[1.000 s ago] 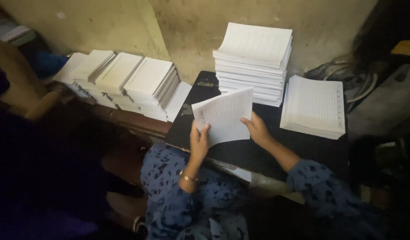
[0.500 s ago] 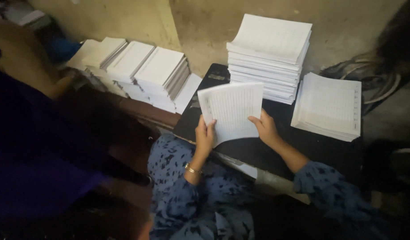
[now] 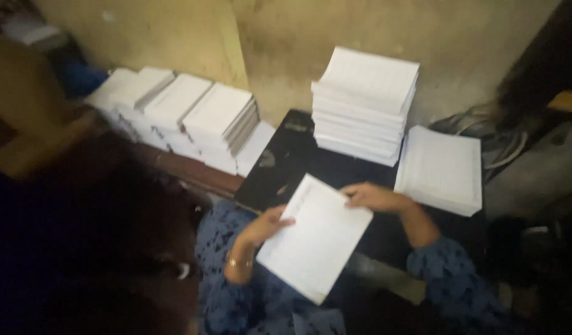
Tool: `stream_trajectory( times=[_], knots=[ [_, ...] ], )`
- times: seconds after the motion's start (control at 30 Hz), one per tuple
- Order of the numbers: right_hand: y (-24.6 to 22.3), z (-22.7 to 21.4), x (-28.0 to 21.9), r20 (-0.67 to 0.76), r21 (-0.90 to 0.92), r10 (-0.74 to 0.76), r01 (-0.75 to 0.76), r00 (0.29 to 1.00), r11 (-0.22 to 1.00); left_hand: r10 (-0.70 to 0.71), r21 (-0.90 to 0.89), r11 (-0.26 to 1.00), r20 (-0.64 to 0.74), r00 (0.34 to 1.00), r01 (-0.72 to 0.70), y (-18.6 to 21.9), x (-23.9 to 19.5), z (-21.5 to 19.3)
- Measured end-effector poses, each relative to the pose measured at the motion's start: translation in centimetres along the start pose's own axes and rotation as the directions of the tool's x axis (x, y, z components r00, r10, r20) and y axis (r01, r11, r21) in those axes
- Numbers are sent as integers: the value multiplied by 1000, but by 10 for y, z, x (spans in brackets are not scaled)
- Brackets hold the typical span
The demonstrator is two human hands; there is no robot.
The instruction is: The person sits on the floor and flips through the pages of a stack of lined papers, then places them on a pile. The person repeats this process with multiple stacks of papers on a low table.
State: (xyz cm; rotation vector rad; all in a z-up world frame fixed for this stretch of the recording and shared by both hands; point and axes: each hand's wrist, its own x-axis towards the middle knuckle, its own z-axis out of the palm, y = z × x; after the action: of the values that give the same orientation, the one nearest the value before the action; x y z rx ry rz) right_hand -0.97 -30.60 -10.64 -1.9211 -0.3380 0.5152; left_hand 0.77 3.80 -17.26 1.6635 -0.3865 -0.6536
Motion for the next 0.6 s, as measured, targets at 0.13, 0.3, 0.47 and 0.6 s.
stream_trajectory(
  times=[0.13,0.3,0.47,0.6],
  knots=[
    [-3,6,2,47,-141,47,-39,998,989,23,59,998,73,997,-27,46,-23,5],
    [-10,-20,-12,-276,170,21,27,961,985,321,-546,813,132,938,-202,24,-20,-34],
    [40,-138,6,-484,371,-127,335,866,866,513,-647,726,284,810,-233,23,-23,-27],
    [-37,-184,9,-699,296,-43,343,713,892,510,-232,835,-15,860,-499,40,-7,18]
  ],
)
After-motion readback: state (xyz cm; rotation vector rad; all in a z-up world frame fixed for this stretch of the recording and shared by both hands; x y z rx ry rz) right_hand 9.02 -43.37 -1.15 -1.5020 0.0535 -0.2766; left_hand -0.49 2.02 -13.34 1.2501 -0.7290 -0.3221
